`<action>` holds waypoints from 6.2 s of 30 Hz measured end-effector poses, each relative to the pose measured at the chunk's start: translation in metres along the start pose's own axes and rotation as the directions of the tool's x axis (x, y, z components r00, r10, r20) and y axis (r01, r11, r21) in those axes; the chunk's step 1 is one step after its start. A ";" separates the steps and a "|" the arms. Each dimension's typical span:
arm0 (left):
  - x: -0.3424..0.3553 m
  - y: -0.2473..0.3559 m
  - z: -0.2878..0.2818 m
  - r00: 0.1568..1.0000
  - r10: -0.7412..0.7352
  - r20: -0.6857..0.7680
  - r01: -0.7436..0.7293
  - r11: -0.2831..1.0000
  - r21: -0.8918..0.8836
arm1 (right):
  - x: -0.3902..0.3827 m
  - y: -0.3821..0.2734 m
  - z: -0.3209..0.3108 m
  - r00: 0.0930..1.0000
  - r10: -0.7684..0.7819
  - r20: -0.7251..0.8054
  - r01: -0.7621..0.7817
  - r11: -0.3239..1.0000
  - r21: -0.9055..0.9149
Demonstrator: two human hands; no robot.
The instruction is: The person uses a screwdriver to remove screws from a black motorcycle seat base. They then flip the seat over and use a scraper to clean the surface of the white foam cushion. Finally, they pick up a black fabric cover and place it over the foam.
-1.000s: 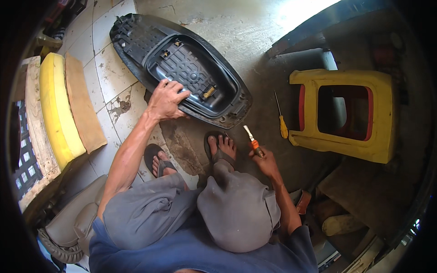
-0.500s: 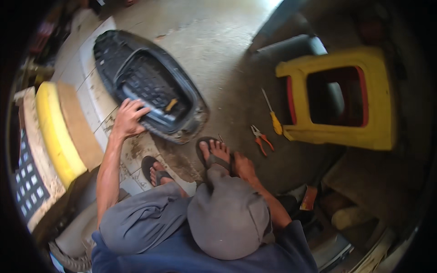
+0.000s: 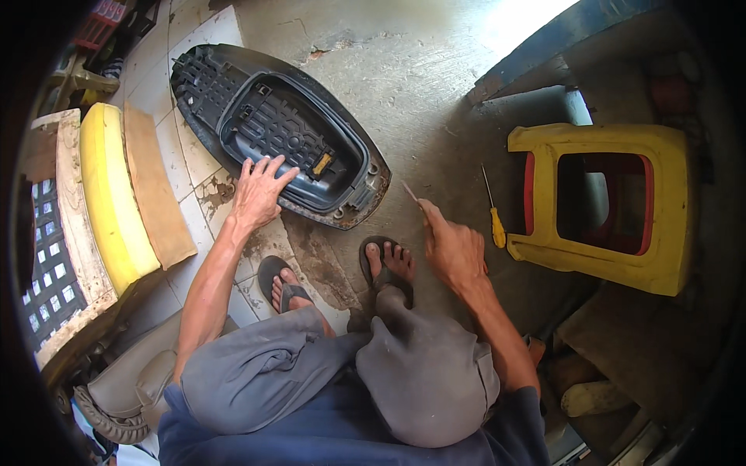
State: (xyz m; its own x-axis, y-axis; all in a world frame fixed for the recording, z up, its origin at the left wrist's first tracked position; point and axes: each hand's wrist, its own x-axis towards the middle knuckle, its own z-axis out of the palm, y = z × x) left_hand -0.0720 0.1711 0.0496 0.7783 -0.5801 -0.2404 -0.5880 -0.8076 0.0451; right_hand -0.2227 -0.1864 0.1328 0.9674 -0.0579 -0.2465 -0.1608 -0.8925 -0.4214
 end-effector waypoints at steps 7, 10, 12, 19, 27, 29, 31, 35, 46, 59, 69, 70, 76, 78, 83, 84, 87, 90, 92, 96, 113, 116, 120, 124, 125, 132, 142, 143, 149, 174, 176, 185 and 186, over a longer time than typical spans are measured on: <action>0.009 0.016 0.019 0.999 0.037 0.012 -0.037 0.999 -0.015 | 0.036 -0.020 -0.005 0.982 -0.178 0.071 0.190 0.944 -0.268; 0.009 0.016 0.017 0.999 0.033 -0.006 -0.033 0.998 -0.060 | 0.043 -0.031 -0.012 0.975 -0.155 0.161 0.203 0.917 -0.343; 0.009 0.017 0.016 0.999 0.040 -0.006 -0.040 0.995 -0.095 | 0.048 -0.038 -0.017 0.960 -0.178 0.214 0.247 0.898 -0.364; 0.007 0.008 0.026 0.988 0.059 -0.141 -0.093 0.964 -0.249 | 0.057 -0.022 0.002 0.915 -0.283 0.289 0.372 0.868 -0.329; 0.009 0.002 0.021 0.992 0.084 -0.090 -0.105 0.958 -0.266 | 0.053 0.042 0.044 0.986 -0.168 0.000 0.166 0.973 0.159; 0.007 0.005 0.015 0.992 0.077 -0.097 -0.100 0.962 -0.254 | 0.036 0.015 0.030 0.982 -0.180 0.062 0.183 0.982 -0.042; 0.008 0.009 0.014 0.994 0.062 -0.086 -0.082 0.961 -0.263 | 0.039 -0.005 0.001 0.974 -0.187 0.130 0.212 0.953 -0.216; 0.007 0.008 0.021 0.996 0.053 -0.075 -0.071 0.965 -0.252 | 0.057 -0.031 -0.012 0.951 -0.174 0.257 0.253 0.913 -0.319; 0.021 0.007 0.014 0.988 0.088 -0.127 -0.118 0.959 -0.256 | 0.044 0.025 0.042 0.999 -0.034 -0.004 0.034 0.957 0.288; 0.020 0.005 0.025 0.979 0.078 -0.191 -0.130 0.952 -0.276 | 0.049 -0.054 0.018 0.954 -0.129 0.270 0.232 0.890 -0.393; 0.009 0.004 0.024 0.983 0.083 -0.161 -0.124 0.956 -0.266 | 0.019 0.005 0.044 0.999 -0.033 0.025 0.034 0.999 -0.032; 0.011 0.005 0.019 0.985 0.092 -0.144 -0.126 0.961 -0.246 | 0.019 -0.006 0.034 0.998 -0.037 0.060 0.043 0.995 -0.091; 0.010 0.003 0.029 0.983 0.067 -0.171 -0.115 0.952 -0.285 | 0.051 -0.034 -0.010 0.956 -0.155 0.247 0.222 0.936 -0.274; 0.010 0.006 0.029 0.985 0.069 -0.156 -0.112 0.952 -0.284 | 0.063 -0.039 -0.015 0.945 -0.195 0.263 0.270 0.920 -0.285; 0.008 0.008 0.032 0.984 0.058 -0.167 -0.105 0.951 -0.291 | 0.070 -0.054 -0.008 0.904 -0.183 0.387 0.312 0.899 -0.306; 0.008 0.009 0.030 0.983 0.052 -0.176 -0.103 0.949 -0.297 | 0.070 -0.063 -0.007 0.899 -0.138 0.415 0.283 0.908 -0.309; 0.006 0.003 0.036 0.980 0.044 -0.194 -0.100 0.952 -0.289 | 0.045 -0.046 0.025 0.961 0.016 0.275 0.006 0.997 -0.080; 0.015 0.008 0.033 0.983 0.066 -0.174 -0.118 0.944 -0.308 | 0.018 0.004 0.064 0.999 0.043 -0.018 -0.039 0.984 0.173; 0.014 0.006 0.032 0.977 0.076 -0.199 -0.135 0.945 -0.300 | 0.019 -0.017 0.049 0.998 0.046 -0.033 -0.042 0.991 0.125; 0.005 0.002 0.027 0.985 0.064 -0.158 -0.110 0.947 -0.301 | 0.028 -0.053 0.008 0.985 0.022 0.171 0.007 0.986 -0.167; 0.017 0.010 0.023 0.979 0.042 -0.198 -0.105 0.941 -0.321 | 0.004 -0.023 0.040 0.981 0.155 0.114 -0.169 0.977 0.127; 0.021 0.009 0.027 0.972 0.032 -0.234 -0.103 0.948 -0.302 | 0.020 -0.040 0.008 0.978 0.062 0.200 -0.057 0.998 -0.029; 0.025 0.014 0.032 0.971 0.037 -0.235 -0.114 0.939 -0.325 | 0.041 -0.047 -0.010 0.953 -0.013 0.303 0.091 0.965 -0.244; 0.026 0.015 0.028 0.973 0.053 -0.227 -0.127 0.937 -0.326 | 0.052 -0.040 -0.007 0.886 -0.116 0.449 0.281 0.905 -0.320; 0.026 0.016 0.030 0.971 0.057 -0.232 -0.132 0.936 -0.325 | 0.046 -0.042 -0.011 0.918 -0.079 0.389 0.213 0.925 -0.315; 0.019 0.012 0.031 0.976 0.043 -0.213 -0.106 0.949 -0.295 | 0.053 -0.072 -0.028 0.926 -0.114 0.361 0.213 0.944 -0.251; 0.025 0.009 0.030 0.974 0.032 -0.223 -0.098 0.952 -0.291 | 0.052 -0.071 0.016 0.925 -0.110 0.363 0.215 0.940 -0.264; 0.016 0.009 0.034 0.975 0.033 -0.218 -0.102 0.946 -0.309 | 0.039 -0.060 0.031 0.961 -0.088 0.263 0.125 0.984 -0.125; 0.024 0.011 0.032 0.973 0.079 -0.216 -0.140 0.949 -0.281 | 0.012 0.000 0.050 0.996 0.022 0.087 -0.050 0.944 0.325; 0.037 0.015 0.010 0.974 0.060 -0.219 -0.125 0.947 -0.297 | -0.009 -0.049 0.052 0.974 0.195 0.113 -0.220 0.932 0.290; 0.046 0.017 0.011 0.962 0.076 -0.261 -0.156 0.941 -0.302 | -0.011 -0.034 0.062 0.978 0.208 -0.013 -0.183 0.888 0.422; 0.027 0.008 0.031 0.974 0.064 -0.219 -0.127 0.949 -0.287 | 0.037 -0.060 0.002 0.960 -0.036 0.278 0.102 0.969 -0.225; 0.027 0.009 0.031 0.975 0.070 -0.210 -0.130 0.950 -0.285 | 0.040 -0.063 0.000 0.952 -0.049 0.302 0.132 0.956 -0.260</action>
State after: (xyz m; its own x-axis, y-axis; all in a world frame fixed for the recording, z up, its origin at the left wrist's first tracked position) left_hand -0.0627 0.1517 0.0135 0.7641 -0.6445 -0.0273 -0.5964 -0.7220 0.3508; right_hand -0.1734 -0.1327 0.1498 0.8701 0.1238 -0.4771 0.0249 -0.9777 -0.2083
